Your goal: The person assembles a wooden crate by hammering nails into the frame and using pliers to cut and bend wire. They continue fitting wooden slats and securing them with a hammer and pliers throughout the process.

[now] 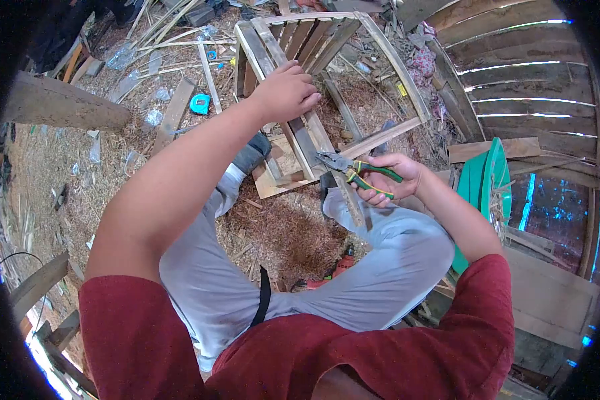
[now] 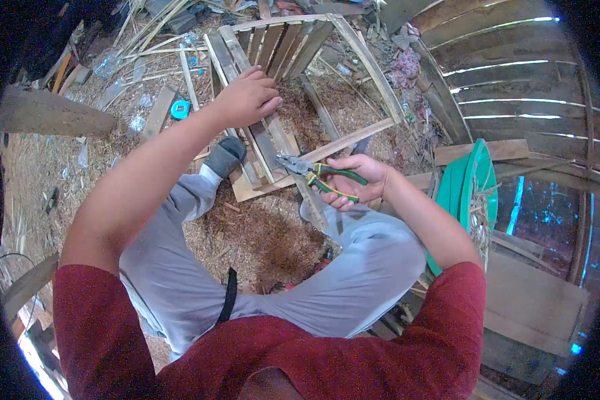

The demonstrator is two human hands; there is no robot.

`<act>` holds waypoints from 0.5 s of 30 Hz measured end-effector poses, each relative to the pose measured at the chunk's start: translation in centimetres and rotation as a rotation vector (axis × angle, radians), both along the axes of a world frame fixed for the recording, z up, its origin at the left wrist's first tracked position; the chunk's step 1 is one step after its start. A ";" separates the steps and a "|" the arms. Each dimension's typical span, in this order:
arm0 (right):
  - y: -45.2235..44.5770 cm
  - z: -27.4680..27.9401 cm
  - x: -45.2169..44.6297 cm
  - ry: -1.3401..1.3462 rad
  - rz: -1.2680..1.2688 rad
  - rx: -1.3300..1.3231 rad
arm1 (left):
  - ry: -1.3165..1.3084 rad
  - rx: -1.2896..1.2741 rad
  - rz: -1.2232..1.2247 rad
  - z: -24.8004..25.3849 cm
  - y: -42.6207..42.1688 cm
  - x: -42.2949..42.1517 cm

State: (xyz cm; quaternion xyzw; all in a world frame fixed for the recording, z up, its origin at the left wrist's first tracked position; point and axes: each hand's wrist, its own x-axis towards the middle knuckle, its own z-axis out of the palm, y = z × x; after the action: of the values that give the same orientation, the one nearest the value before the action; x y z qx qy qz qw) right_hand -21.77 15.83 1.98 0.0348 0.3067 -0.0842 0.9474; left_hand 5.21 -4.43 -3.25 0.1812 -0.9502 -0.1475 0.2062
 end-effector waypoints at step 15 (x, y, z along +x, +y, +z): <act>-4.4 -1.8 -0.2 -0.085 0.416 -0.130 | -0.318 0.106 0.244 2.1 1.9 -4.5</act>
State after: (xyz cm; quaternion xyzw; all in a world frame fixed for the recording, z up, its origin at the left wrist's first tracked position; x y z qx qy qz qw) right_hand -21.97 11.41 0.16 -0.0867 0.2610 0.0951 0.9567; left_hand 0.72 -2.51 -1.12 0.3266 -0.9327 -0.1405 0.0604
